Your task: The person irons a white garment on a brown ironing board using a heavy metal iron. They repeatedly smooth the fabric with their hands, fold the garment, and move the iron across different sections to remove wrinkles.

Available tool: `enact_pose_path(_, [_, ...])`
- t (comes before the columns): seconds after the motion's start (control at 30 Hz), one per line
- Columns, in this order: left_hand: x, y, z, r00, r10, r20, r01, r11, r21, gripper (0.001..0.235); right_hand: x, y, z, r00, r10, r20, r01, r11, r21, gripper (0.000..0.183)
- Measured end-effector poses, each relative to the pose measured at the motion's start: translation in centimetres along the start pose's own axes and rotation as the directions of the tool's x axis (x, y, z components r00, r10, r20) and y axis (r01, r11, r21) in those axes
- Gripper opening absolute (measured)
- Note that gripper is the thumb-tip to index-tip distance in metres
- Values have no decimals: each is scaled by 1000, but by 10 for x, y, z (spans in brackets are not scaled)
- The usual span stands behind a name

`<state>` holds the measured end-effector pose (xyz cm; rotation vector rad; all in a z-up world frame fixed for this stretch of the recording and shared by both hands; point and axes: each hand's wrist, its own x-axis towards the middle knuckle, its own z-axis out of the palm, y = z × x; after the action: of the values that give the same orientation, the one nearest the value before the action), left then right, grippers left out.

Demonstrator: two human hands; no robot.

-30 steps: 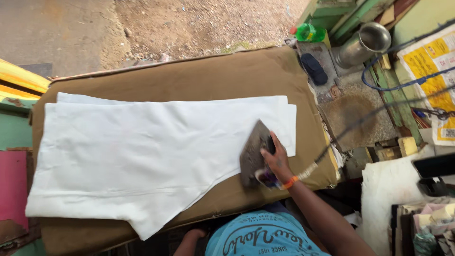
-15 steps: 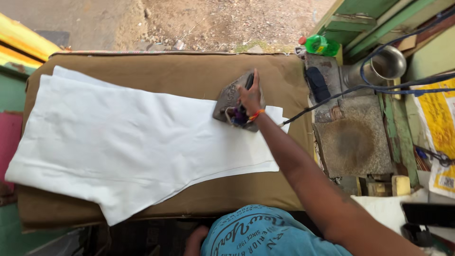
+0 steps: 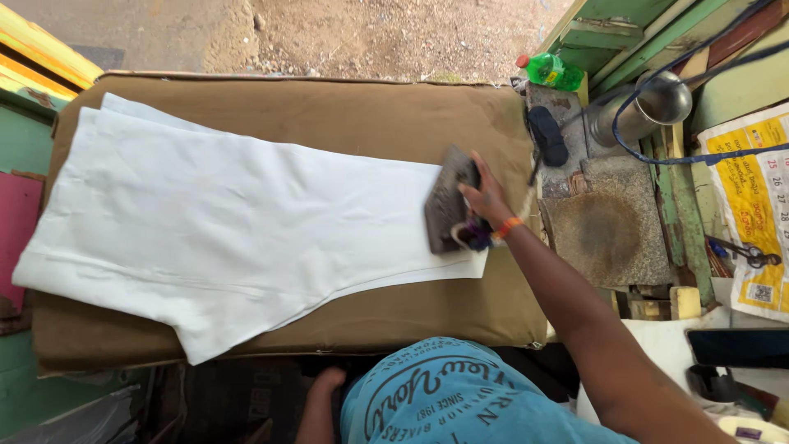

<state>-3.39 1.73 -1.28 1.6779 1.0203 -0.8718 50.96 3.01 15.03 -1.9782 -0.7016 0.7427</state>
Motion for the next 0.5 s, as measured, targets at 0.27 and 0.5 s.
enact_pose_path(0.27, [17,-33,-43,987,157,-16,-151,971,183,64,-57,24,-53,976,-32,-214,-64,901,-428,91])
enact_pose_path(0.5, [0,-58,-70,994,106,31,-109,985,130,60,-50,7,-41,910,147,-388,-346,783,-517,84])
